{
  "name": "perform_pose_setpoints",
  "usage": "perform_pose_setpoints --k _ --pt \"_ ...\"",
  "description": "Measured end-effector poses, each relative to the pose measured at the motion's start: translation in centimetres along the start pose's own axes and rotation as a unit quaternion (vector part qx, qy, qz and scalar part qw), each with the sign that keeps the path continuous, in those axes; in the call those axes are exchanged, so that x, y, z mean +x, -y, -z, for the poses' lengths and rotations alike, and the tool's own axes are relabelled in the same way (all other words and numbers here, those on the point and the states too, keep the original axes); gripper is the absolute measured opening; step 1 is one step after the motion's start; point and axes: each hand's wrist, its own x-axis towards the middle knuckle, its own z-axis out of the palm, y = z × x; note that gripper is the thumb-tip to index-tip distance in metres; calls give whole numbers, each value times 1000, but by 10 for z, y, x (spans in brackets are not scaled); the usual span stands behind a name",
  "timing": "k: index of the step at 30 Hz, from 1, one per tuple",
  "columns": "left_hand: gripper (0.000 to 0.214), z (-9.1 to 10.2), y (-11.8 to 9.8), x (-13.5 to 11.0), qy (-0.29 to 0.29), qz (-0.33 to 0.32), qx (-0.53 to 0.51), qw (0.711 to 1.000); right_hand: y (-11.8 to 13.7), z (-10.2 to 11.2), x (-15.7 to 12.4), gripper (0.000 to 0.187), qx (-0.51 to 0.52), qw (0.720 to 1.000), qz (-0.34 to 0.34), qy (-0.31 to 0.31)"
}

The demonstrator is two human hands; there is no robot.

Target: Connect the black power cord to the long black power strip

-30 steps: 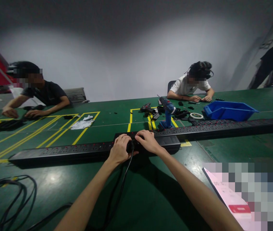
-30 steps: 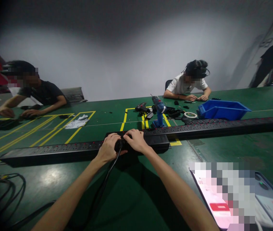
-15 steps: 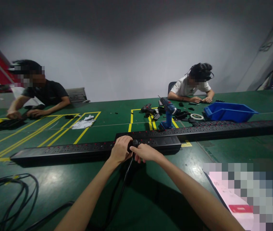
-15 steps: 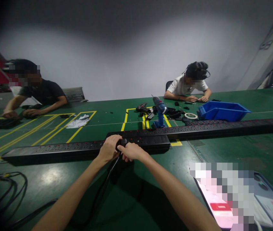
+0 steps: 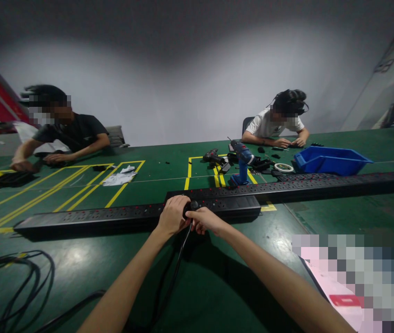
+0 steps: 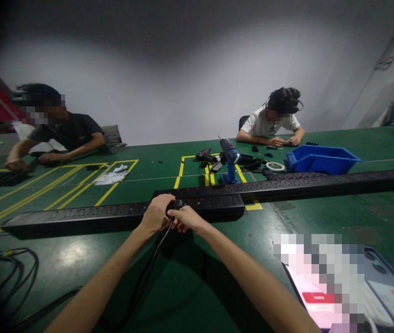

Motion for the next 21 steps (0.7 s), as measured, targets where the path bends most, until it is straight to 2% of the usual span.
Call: perform_pose_setpoints --k 6,11,21 --pt "53 1 -1 0 -1 6 3 1000 -11 -14 8 38 58 996 22 -63" --pt "57 4 -6 0 -3 2 17 1000 -13 -15 8 47 81 994 31 -70" --pt "55 4 -6 -1 -5 7 2 1000 -9 -11 5 44 126 990 31 -64"
